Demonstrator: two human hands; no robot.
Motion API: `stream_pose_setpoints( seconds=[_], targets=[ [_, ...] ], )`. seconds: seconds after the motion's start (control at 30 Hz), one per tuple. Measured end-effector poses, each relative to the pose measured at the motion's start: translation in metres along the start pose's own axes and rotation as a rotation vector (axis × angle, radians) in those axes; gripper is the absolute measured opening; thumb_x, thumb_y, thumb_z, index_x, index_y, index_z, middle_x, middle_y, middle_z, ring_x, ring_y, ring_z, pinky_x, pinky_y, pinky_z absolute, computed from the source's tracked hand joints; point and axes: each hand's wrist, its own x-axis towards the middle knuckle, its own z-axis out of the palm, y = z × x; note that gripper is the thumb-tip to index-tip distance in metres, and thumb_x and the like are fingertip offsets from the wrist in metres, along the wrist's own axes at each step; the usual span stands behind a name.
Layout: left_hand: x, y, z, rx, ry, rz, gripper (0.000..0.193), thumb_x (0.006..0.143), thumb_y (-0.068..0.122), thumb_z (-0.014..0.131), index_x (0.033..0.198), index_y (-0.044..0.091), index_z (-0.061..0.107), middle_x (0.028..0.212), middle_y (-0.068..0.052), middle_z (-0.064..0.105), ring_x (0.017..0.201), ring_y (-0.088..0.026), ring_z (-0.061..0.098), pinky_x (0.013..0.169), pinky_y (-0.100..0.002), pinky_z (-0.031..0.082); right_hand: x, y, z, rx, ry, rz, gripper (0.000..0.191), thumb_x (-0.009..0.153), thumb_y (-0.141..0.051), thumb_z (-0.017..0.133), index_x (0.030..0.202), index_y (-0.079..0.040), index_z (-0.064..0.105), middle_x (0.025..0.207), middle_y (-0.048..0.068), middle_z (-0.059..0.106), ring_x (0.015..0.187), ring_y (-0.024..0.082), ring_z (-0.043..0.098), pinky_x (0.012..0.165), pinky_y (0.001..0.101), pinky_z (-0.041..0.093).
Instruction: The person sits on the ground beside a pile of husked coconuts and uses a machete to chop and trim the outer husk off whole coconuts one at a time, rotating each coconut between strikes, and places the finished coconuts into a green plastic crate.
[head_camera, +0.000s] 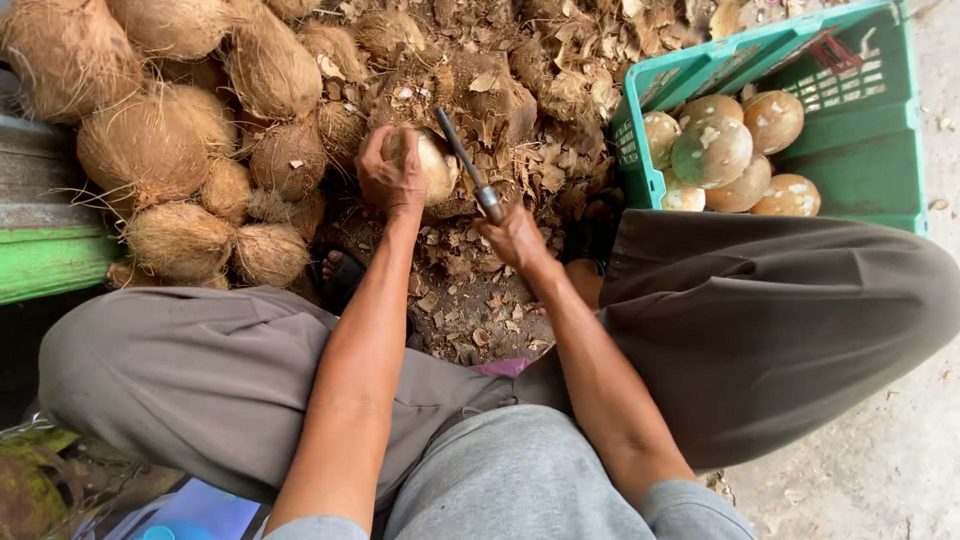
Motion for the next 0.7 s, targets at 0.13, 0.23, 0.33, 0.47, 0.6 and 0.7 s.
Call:
stream_pose_setpoints(
  seconds=[0.13, 0.23, 0.33, 0.47, 0.6, 0.7],
  targets=[
    [0.009, -0.006, -0.020, 0.668, 0.098, 0.342, 0.047, 0.097, 0.062, 0.063, 0.089, 0.018, 0.076, 0.086, 0.000, 0.073, 0.074, -0.014, 0.065, 0.061, -0.036, 0.053, 0.008, 0.004, -0.032, -0.084, -0.119, 0.018, 0.037, 0.091, -0.046, 0.073, 0.086, -0.015, 0.053, 0.060, 0.001, 0.055, 0.044, 0.011, 0.046, 0.041, 0.0323, 0.044],
    [0.017, 0.003, -0.030, 0.566, -0.095, 0.143, 0.048, 0.090, 0.062, 0.058, 0.086, 0.018, 0.076, 0.074, 0.002, 0.070, 0.063, -0.012, 0.060, 0.055, -0.035, 0.047, 0.009, 0.003, -0.046, 0.027, -0.223, 0.051, 0.035, 0.088, -0.039, 0.074, 0.080, -0.008, 0.060, 0.062, 0.001, 0.058, 0.044, 0.011, 0.049, 0.041, 0.0323, 0.045],
    [0.024, 0.013, -0.029, 0.518, -0.166, 0.033, 0.048, 0.084, 0.063, 0.060, 0.087, 0.017, 0.075, 0.073, 0.001, 0.068, 0.062, -0.015, 0.059, 0.055, -0.038, 0.047, 0.008, 0.004, -0.044, -0.047, -0.147, 0.088, 0.043, 0.089, -0.041, 0.078, 0.079, -0.007, 0.052, 0.061, 0.001, 0.056, 0.043, 0.010, 0.049, 0.040, 0.0301, 0.045],
    [0.012, 0.016, -0.019, 0.656, 0.031, 0.074, 0.053, 0.084, 0.067, 0.064, 0.101, 0.018, 0.073, 0.089, -0.002, 0.069, 0.084, -0.019, 0.061, 0.071, -0.041, 0.049, 0.005, 0.003, -0.029, 0.051, -0.152, -0.014, 0.035, 0.095, -0.038, 0.070, 0.077, -0.011, 0.055, 0.058, 0.000, 0.053, 0.042, 0.010, 0.043, 0.039, 0.0298, 0.039],
    [-0.011, 0.006, -0.007, 0.800, 0.120, 0.175, 0.079, 0.073, 0.077, 0.070, 0.118, 0.013, 0.064, 0.108, -0.012, 0.061, 0.100, -0.026, 0.057, 0.074, -0.044, 0.049, -0.003, -0.005, -0.019, 0.166, -0.101, -0.005, 0.035, 0.094, -0.032, 0.070, 0.073, -0.013, 0.050, 0.056, 0.000, 0.053, 0.042, 0.010, 0.046, 0.039, 0.0302, 0.041],
    [-0.005, 0.003, -0.012, 0.754, 0.110, -0.047, 0.068, 0.075, 0.073, 0.066, 0.115, 0.018, 0.065, 0.111, -0.010, 0.060, 0.099, -0.025, 0.060, 0.078, -0.044, 0.049, -0.007, -0.019, -0.015, 0.236, -0.055, -0.039, 0.037, 0.095, -0.030, 0.069, 0.070, -0.014, 0.048, 0.057, -0.001, 0.054, 0.043, 0.010, 0.048, 0.040, 0.0294, 0.044]
  ],
)
